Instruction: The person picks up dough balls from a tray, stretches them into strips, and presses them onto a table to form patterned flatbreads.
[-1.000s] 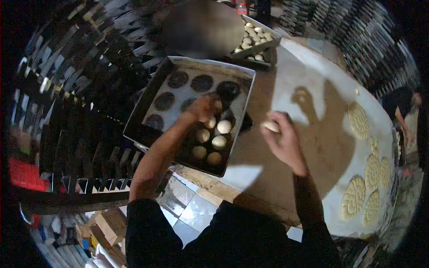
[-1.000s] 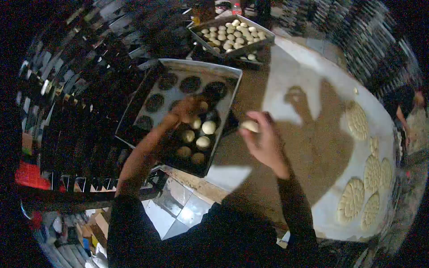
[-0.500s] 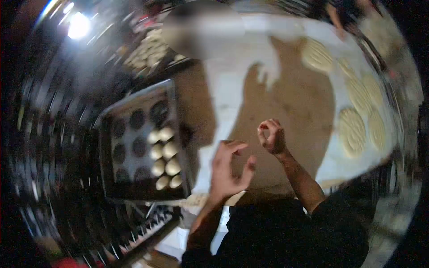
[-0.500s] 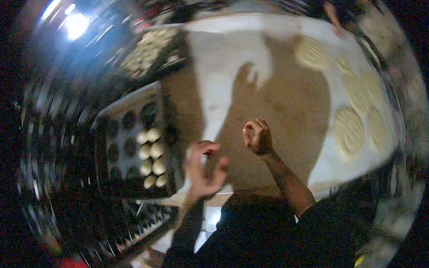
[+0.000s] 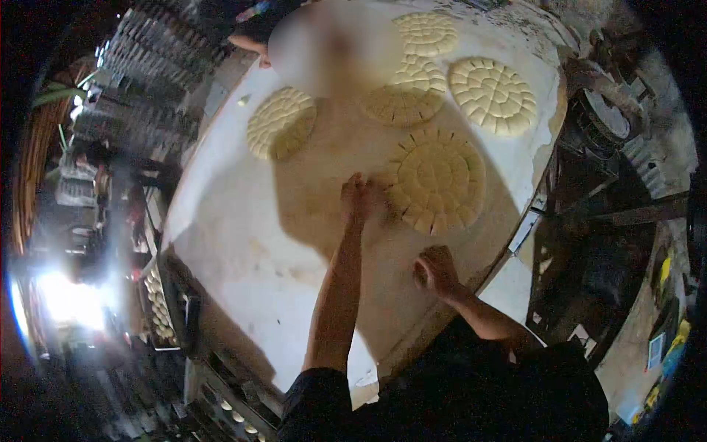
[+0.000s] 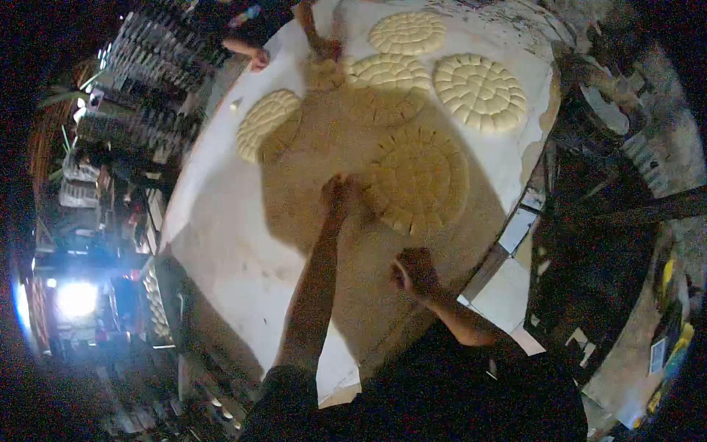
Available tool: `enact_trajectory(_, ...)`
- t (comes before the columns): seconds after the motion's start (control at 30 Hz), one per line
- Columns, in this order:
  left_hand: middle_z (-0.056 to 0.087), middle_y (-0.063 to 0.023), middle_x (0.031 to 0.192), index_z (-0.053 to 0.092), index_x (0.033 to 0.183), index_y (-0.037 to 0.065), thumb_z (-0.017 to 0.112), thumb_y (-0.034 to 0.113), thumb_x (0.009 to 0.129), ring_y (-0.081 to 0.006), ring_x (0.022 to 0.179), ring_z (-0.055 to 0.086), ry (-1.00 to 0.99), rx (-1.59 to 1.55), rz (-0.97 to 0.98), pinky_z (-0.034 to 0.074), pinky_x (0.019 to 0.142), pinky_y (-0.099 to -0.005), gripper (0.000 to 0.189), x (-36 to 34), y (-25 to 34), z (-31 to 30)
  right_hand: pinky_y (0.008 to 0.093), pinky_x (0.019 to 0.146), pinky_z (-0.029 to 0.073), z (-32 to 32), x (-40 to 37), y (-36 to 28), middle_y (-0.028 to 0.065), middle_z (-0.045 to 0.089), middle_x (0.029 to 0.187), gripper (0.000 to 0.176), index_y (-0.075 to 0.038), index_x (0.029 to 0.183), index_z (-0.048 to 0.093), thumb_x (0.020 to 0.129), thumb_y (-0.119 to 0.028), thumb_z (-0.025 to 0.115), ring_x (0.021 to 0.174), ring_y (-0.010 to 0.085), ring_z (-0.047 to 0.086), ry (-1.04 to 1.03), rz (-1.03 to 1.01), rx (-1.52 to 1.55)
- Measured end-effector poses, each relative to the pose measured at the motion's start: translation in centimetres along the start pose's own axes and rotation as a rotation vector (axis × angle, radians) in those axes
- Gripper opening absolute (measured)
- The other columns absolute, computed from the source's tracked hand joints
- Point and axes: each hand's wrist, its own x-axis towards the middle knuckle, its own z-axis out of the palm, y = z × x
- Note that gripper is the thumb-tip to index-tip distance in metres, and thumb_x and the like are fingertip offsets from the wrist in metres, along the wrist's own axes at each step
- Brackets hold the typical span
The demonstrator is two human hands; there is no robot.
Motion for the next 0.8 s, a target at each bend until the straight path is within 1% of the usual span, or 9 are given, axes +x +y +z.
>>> enact_trajectory(0.07,0.056,-0.0223,0.125,0.053,0.127,0.004,0.063,0.048,0.087,-0.0338,0.115,0.054,-0.141,0.595,0.182,0.042,0.098,-0.0441,0.060,1.7,5.4,2.1,0.0403,0.071,0.040,-0.1,0.3,0.2,0.0144,0.057,0.080,0.011,-0.005,0.079,0.057,0.075,-0.012,0.065,0.075,0.0305,0.056,0.046,-0.226,-0.370)
enact_trajectory(0.13,0.057,-0.0222,0.121,0.055,0.122,0.001,0.067,0.050,0.084,-0.0339,0.109,0.057,-0.192,0.634,0.212,0.045,0.093,-0.0444,0.064,2.4,6.9,3.5,0.0414,0.073,0.041,-0.2,0.4,0.5,0.0139,0.057,0.079,0.012,-0.005,0.078,0.057,0.074,-0.012,0.066,0.076,0.0303,0.056,0.040,-0.211,-0.311)
enact_trajectory(0.2,0.058,-0.0211,0.118,0.056,0.118,-0.003,0.069,0.051,0.081,-0.0350,0.102,0.058,-0.134,0.118,0.076,0.048,0.087,-0.0456,0.066,2.8,6.1,3.6,0.0426,0.075,0.042,-0.6,0.1,0.7,0.0131,0.057,0.078,0.012,-0.005,0.078,0.058,0.074,-0.012,0.066,0.077,0.0303,0.056,-0.024,-0.162,-0.246)
enact_trajectory(0.27,0.057,-0.0220,0.119,0.053,0.120,-0.005,0.071,0.051,0.081,-0.0356,0.100,0.059,-0.041,-0.080,-0.061,0.049,0.085,-0.0454,0.071,2.4,3.3,2.8,0.0438,0.077,0.042,-0.6,-0.1,0.8,0.0121,0.057,0.077,0.011,-0.006,0.077,0.058,0.073,-0.012,0.067,0.077,0.0305,0.056,-0.133,-0.079,-0.170)
enact_trajectory(0.37,0.058,-0.0208,0.116,0.047,0.125,-0.003,0.073,0.052,0.079,-0.0352,0.097,0.060,0.278,-0.039,-0.179,0.050,0.081,-0.0431,0.075,-0.5,-2.2,1.8,0.0449,0.079,0.042,0.4,-0.2,1.3,0.0107,0.058,0.077,0.013,-0.006,0.076,0.058,0.073,-0.014,0.068,0.076,0.0305,0.056,0.118,-0.239,-0.389)
enact_trajectory(0.43,0.058,-0.0192,0.112,0.045,0.125,0.001,0.073,0.052,0.079,-0.0324,0.096,0.060,0.545,-0.116,-0.188,0.050,0.080,-0.0408,0.074,-4.0,-3.7,0.8,0.0446,0.081,0.042,1.0,-0.1,1.5,0.0122,0.060,0.080,0.016,-0.005,0.078,0.060,0.072,-0.017,0.069,0.078,0.0306,0.057,0.018,-0.182,-0.513)
enact_trajectory(0.53,0.057,-0.0151,0.106,0.044,0.122,0.006,0.072,0.048,0.082,-0.0256,0.093,0.059,0.768,-0.556,-0.189,0.050,0.077,-0.0375,0.064,-11.8,-5.5,0.3,0.0429,0.084,0.043,1.6,-0.2,2.1,0.0142,0.062,0.086,0.024,-0.004,0.088,0.062,0.078,-0.024,0.068,0.083,0.0304,0.059,0.047,-0.133,-0.529)
enact_trajectory(0.7,0.052,-0.0034,0.091,0.046,0.115,0.011,0.064,0.028,0.094,-0.0149,0.085,0.054,0.573,-1.254,-0.242,0.049,0.075,-0.0334,0.033,-27.3,-9.4,-3.6,0.0395,0.084,0.048,3.3,-2.3,-1.8,0.0162,0.065,0.095,0.041,-0.005,0.112,0.059,0.090,-0.039,0.059,0.088,0.0290,0.063,-0.018,0.085,0.015)
enact_trajectory(0.8,0.049,-0.0017,0.092,0.046,0.115,0.011,0.057,0.017,0.097,-0.0153,0.088,0.052,0.213,-1.415,-0.135,0.048,0.083,-0.0333,0.021,-35.1,-13.0,-3.8,0.0385,0.081,0.050,9.9,-6.6,-5.9,0.0170,0.065,0.102,0.044,-0.006,0.117,0.056,0.092,-0.041,0.058,0.086,0.0306,0.064,-0.201,0.082,0.171)
